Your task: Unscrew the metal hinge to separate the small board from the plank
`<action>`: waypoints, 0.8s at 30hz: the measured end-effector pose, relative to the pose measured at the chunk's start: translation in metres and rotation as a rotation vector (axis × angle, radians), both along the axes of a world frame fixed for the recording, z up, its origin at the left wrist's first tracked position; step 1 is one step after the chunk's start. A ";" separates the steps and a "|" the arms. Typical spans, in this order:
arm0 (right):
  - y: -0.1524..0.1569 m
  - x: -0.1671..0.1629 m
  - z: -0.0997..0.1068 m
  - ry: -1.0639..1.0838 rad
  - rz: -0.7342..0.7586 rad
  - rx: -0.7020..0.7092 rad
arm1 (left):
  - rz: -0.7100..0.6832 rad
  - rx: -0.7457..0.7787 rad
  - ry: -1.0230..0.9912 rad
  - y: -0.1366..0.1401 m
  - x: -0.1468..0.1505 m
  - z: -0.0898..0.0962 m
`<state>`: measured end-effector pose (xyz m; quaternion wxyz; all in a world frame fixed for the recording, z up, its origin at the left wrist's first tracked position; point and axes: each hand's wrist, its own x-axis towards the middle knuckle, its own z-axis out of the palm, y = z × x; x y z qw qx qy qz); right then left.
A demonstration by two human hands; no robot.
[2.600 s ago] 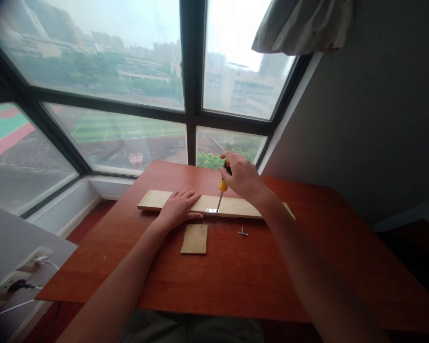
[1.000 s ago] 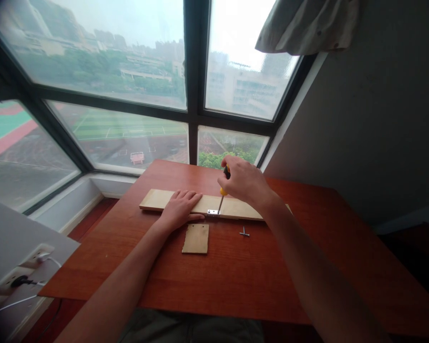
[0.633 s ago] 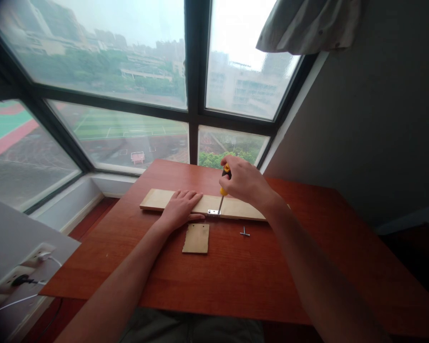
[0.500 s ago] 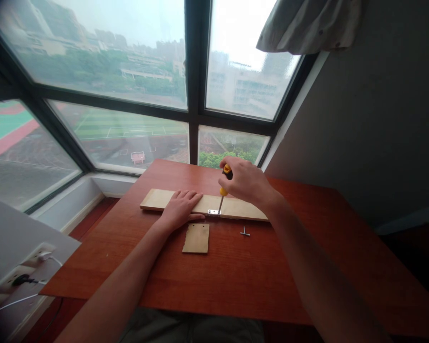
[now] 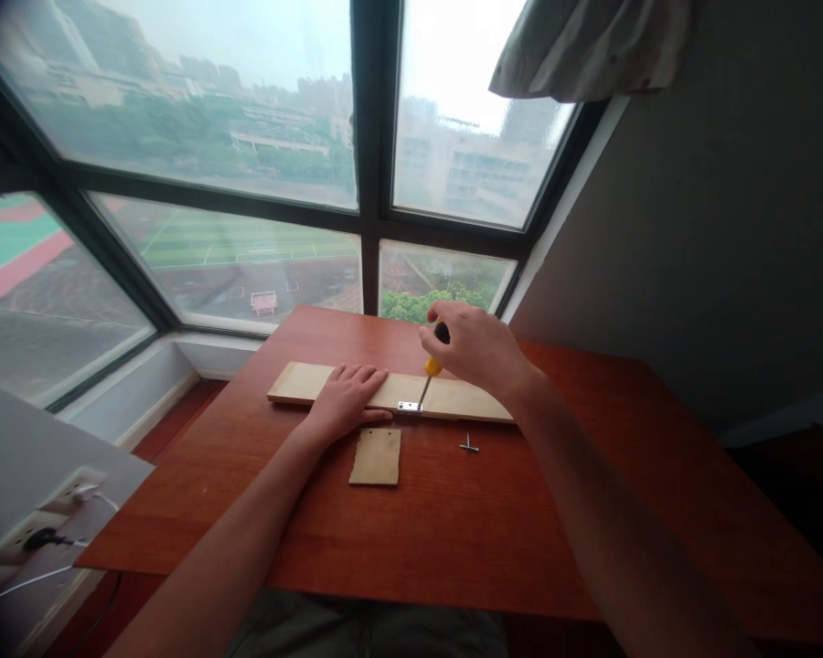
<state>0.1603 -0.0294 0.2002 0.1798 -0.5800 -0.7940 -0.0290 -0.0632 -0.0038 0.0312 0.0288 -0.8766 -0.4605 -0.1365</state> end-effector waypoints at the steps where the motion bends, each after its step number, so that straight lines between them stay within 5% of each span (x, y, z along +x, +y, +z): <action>1: 0.000 -0.001 0.000 -0.027 -0.036 0.014 | 0.000 0.001 0.000 0.000 0.000 0.000; 11: 0.001 0.002 -0.002 0.054 0.075 -0.025 | 0.001 0.003 -0.019 0.000 0.000 -0.002; 17: -0.001 -0.003 0.000 -0.048 -0.085 0.033 | 0.000 -0.004 -0.025 0.000 -0.001 -0.003; 24: 0.002 -0.001 -0.001 0.038 0.075 -0.013 | 0.013 -0.002 -0.012 0.000 0.002 -0.001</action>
